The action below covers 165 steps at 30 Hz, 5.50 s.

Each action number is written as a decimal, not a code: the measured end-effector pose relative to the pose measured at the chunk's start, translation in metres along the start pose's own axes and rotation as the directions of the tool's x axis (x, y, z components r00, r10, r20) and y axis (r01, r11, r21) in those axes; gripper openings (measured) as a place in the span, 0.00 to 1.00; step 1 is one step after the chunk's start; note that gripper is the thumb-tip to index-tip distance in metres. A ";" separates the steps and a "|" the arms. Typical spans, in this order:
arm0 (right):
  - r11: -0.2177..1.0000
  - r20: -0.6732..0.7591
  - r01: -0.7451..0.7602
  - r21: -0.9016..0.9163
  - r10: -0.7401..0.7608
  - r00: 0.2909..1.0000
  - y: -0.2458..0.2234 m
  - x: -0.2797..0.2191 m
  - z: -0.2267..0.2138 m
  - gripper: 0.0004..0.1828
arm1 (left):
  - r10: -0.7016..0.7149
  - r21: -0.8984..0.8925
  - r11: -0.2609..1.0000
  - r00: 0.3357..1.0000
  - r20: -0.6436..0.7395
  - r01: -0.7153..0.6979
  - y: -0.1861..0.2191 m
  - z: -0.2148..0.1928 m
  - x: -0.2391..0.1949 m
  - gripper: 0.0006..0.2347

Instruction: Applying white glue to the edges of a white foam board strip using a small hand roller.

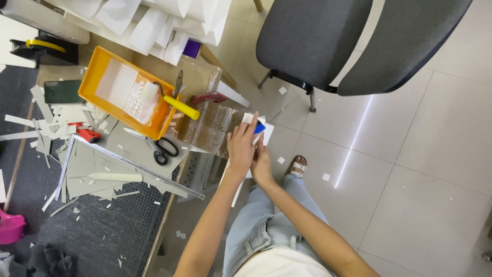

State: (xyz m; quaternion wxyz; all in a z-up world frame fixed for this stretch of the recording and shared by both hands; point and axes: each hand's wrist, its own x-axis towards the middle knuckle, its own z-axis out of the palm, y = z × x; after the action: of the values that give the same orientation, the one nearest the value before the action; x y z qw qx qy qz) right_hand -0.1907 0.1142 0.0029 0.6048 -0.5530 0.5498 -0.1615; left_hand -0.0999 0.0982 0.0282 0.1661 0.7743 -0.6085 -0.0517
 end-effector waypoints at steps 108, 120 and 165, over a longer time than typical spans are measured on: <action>0.753 -0.006 0.458 -0.471 -0.522 0.853 0.026 -0.018 -0.019 0.47 | -0.208 -0.552 0.806 0.975 0.076 0.215 -0.027 -0.055 -0.118 0.31; 0.990 -0.042 0.082 -0.119 -0.088 0.995 -0.053 -0.018 -0.051 0.32 | 0.087 -0.259 0.965 0.984 0.156 -0.044 -0.023 -0.025 -0.080 0.27; 0.081 -0.063 0.033 -0.996 -0.926 0.373 -0.057 0.176 -0.120 0.39 | 0.010 -0.163 0.987 1.000 -0.006 -0.011 -0.049 0.023 -0.101 0.55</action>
State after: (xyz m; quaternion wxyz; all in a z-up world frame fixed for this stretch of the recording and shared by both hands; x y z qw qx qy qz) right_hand -0.2082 -0.1048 -0.0087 -0.2188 -0.8249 0.4560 -0.2524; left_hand -0.0873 0.2008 -0.0213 0.2306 0.7549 -0.6060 -0.0983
